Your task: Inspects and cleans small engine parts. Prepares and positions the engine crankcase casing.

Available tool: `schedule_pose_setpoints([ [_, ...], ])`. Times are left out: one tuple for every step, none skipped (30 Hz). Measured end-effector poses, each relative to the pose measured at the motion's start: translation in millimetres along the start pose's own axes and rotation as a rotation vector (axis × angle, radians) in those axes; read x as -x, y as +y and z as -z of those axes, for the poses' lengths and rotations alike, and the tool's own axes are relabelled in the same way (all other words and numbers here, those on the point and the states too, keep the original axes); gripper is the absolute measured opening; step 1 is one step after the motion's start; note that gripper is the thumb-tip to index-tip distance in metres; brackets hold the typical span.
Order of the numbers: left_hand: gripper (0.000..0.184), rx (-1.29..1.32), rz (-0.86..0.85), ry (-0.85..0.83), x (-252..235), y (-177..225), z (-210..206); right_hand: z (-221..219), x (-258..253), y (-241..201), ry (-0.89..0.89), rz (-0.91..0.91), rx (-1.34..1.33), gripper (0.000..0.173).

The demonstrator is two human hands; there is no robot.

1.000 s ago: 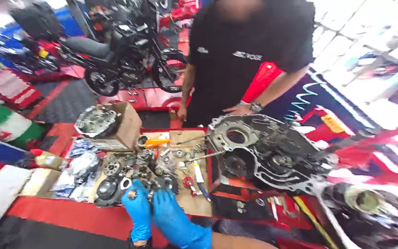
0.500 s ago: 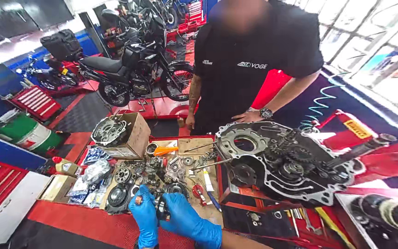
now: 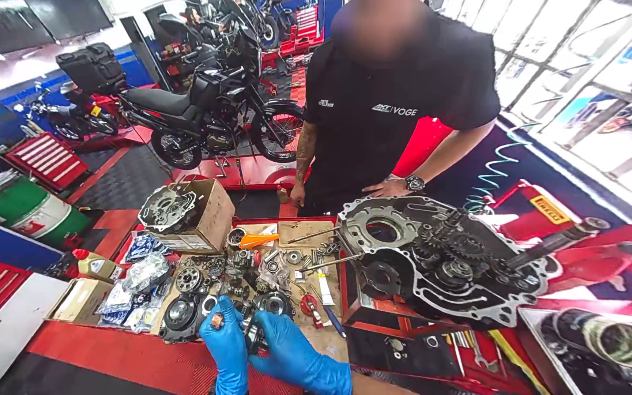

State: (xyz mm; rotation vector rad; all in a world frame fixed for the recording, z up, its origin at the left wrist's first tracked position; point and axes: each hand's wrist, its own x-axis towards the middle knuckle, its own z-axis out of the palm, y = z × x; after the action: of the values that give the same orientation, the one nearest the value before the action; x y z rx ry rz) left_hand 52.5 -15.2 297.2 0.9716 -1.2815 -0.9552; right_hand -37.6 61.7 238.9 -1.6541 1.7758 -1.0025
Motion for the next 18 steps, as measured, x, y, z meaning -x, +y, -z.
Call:
schedule_pose_setpoints([
  [0.043, -0.006, 0.004, -0.002, 1.0, -0.2, 0.8, -3.4, 2.1, -1.9, 0.066, 0.059, 0.090, 0.063],
  [0.042, -0.014, 0.009, -0.004, 1.4, -0.8, 1.0, -1.0, 0.6, -2.1, 0.032, 0.006, 0.021, 0.060],
  [0.042, -0.022, 0.013, -0.006, 1.9, -1.9, 0.1, 4.5, -4.5, 0.7, -0.053, -0.113, -0.124, 0.058],
  [0.041, -0.026, 0.014, -0.010, 2.8, -3.1, -0.8, 9.0, -8.0, 2.8, -0.134, -0.200, -0.212, 0.058],
  [0.041, -0.038, 0.024, -0.011, 3.4, -2.9, -0.9, 8.3, -5.5, -0.5, -0.128, -0.170, -0.125, 0.060],
  [0.041, -0.052, 0.030, -0.017, 1.8, -2.6, -2.5, 3.7, -1.6, -4.5, -0.018, -0.031, 0.075, 0.061],
  [0.040, -0.066, 0.033, -0.024, 1.9, -2.8, -1.9, -3.4, 1.7, -3.7, 0.107, 0.111, 0.231, 0.062],
  [0.039, -0.077, 0.042, -0.031, 6.4, -2.8, 4.3, -8.7, 7.3, -3.6, 0.131, 0.144, 0.219, 0.061],
  [0.039, -0.068, 0.035, -0.049, 7.4, -3.7, 6.5, -5.0, 5.9, -1.9, 0.068, 0.056, 0.083, 0.059],
  [0.039, -0.050, 0.026, -0.058, 8.0, -4.5, 5.6, 3.3, 0.0, 1.7, -0.063, -0.114, -0.120, 0.057],
  [0.039, -0.024, 0.020, -0.061, 7.4, -4.7, 4.2, 8.4, -5.9, 5.8, -0.156, -0.236, -0.253, 0.058],
  [0.039, -0.001, 0.020, -0.061, 6.2, -4.2, 3.0, 8.1, -5.6, 4.9, -0.153, -0.233, -0.195, 0.060],
  [0.039, 0.013, 0.023, -0.056, 4.8, -3.4, 0.8, 4.4, -1.7, 1.6, -0.063, -0.108, 0.004, 0.063],
  [0.039, 0.015, 0.022, -0.051, 5.5, -3.2, 0.6, -0.4, 2.7, 0.0, 0.028, 0.021, 0.164, 0.066],
  [0.039, 0.017, 0.019, -0.050, 6.2, -3.3, 1.1, -1.0, 2.8, 1.0, 0.045, 0.057, 0.190, 0.065],
  [0.039, 0.025, 0.013, -0.051, 6.1, -4.0, 1.0, 3.4, -1.0, 4.3, -0.023, -0.017, 0.091, 0.061],
  [0.040, 0.036, 0.009, -0.051, 6.5, -5.0, 0.3, 10.2, -6.9, 9.2, -0.124, -0.135, -0.051, 0.056],
  [0.040, 0.048, 0.019, -0.050, 7.8, -4.9, 0.4, 12.4, -8.3, 10.6, -0.171, -0.182, -0.102, 0.055],
])
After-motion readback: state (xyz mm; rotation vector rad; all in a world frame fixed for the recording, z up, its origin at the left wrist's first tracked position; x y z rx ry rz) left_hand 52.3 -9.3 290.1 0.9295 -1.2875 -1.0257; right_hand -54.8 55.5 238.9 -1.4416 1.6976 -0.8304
